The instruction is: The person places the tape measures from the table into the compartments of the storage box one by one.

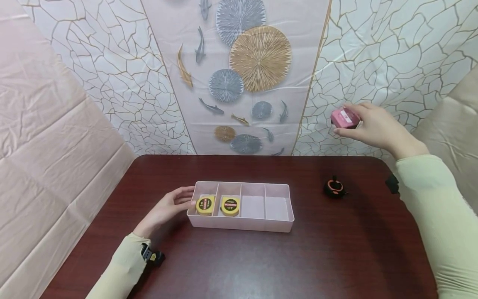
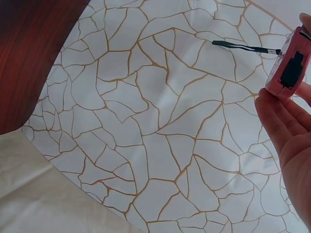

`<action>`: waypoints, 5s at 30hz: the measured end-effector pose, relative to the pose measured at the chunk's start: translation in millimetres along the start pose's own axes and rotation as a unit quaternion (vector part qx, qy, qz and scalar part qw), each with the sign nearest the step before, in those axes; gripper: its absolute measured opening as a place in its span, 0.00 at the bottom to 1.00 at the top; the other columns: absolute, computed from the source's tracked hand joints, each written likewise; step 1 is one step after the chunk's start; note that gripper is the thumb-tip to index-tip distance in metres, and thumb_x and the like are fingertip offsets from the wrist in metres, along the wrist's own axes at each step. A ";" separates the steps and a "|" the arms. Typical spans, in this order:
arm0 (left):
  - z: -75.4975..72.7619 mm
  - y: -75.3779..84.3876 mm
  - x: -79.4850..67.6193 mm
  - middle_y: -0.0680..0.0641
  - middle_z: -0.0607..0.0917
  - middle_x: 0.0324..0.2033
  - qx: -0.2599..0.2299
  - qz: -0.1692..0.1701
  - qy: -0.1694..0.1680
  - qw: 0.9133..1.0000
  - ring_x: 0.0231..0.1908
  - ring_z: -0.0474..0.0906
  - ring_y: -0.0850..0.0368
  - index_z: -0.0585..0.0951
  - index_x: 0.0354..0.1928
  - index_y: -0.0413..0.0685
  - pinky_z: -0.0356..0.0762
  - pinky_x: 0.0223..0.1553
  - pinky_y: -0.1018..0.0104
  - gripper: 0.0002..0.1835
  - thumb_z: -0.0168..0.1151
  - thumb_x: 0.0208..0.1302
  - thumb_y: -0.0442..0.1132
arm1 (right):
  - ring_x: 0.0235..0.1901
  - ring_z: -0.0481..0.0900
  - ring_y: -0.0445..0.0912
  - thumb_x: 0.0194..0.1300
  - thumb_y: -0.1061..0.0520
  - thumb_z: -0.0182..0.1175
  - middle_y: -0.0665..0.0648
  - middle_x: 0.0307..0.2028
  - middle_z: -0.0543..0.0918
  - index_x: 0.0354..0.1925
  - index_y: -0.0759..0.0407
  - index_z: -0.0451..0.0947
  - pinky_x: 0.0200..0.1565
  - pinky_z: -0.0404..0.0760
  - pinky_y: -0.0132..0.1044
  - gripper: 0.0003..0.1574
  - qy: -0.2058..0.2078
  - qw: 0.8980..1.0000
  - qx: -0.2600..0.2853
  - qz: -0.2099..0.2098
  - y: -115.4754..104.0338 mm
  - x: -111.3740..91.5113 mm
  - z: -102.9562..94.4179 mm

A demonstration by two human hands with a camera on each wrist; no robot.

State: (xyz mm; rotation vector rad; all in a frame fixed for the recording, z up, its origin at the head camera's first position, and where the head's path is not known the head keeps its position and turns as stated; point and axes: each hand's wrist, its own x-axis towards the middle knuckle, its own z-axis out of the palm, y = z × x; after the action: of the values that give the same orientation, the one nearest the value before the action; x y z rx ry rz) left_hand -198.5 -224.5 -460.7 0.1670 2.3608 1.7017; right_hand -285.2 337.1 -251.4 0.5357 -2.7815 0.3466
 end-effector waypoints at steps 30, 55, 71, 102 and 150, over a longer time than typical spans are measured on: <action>1.0 -1.1 0.6 0.55 0.81 0.58 -0.005 -0.029 0.011 1.000 0.60 0.76 0.55 0.73 0.68 0.63 0.75 0.61 0.50 0.34 0.73 0.60 0.54 | 0.57 0.71 0.67 0.57 0.45 0.74 0.72 0.60 0.74 0.72 0.63 0.66 0.53 0.70 0.66 0.52 0.015 0.998 0.037 -0.055 -51.8 10.0 -8.8; 1.0 -2.7 0.8 0.55 0.81 0.58 -0.004 -0.021 0.009 1.000 0.59 0.77 0.54 0.73 0.68 0.63 0.77 0.60 0.51 0.32 0.72 0.62 0.52 | 0.57 0.73 0.64 0.53 0.48 0.77 0.69 0.60 0.75 0.71 0.60 0.68 0.53 0.72 0.65 0.52 0.037 0.991 0.055 -0.119 -83.4 11.2 -6.8; -1.2 -1.7 1.8 0.50 0.80 0.60 0.004 0.006 -0.002 1.000 0.59 0.78 0.54 0.73 0.68 0.59 0.76 0.60 0.51 0.31 0.71 0.64 0.49 | 0.52 0.77 0.59 0.50 0.50 0.79 0.65 0.57 0.77 0.71 0.59 0.69 0.51 0.75 0.60 0.53 0.059 0.982 0.063 -0.167 -113.1 10.7 -9.2; -3.4 -3.3 2.0 0.52 0.80 0.60 -0.006 -0.011 -0.002 1.000 0.59 0.79 0.54 0.73 0.68 0.64 0.75 0.61 0.50 0.31 0.71 0.63 0.51 | 0.44 0.79 0.48 0.44 0.53 0.81 0.58 0.55 0.80 0.67 0.60 0.73 0.45 0.75 0.41 0.52 0.097 0.954 0.067 -0.276 -136.3 10.9 13.2; -1.6 -2.9 1.2 0.44 0.79 0.62 -0.014 0.022 -0.009 1.000 0.61 0.78 0.49 0.71 0.70 0.53 0.75 0.62 0.52 0.31 0.70 0.66 0.44 | 0.59 0.76 0.54 0.51 0.44 0.78 0.57 0.62 0.77 0.70 0.58 0.71 0.58 0.76 0.54 0.52 0.012 0.961 0.062 -0.269 -151.1 0.9 47.7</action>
State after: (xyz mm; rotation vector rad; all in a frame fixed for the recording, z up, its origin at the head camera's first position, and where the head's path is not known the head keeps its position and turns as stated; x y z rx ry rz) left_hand -199.9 -226.6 -463.1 0.2294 2.3354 1.7440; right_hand -237.6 186.9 -268.5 1.2648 -2.4669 0.3954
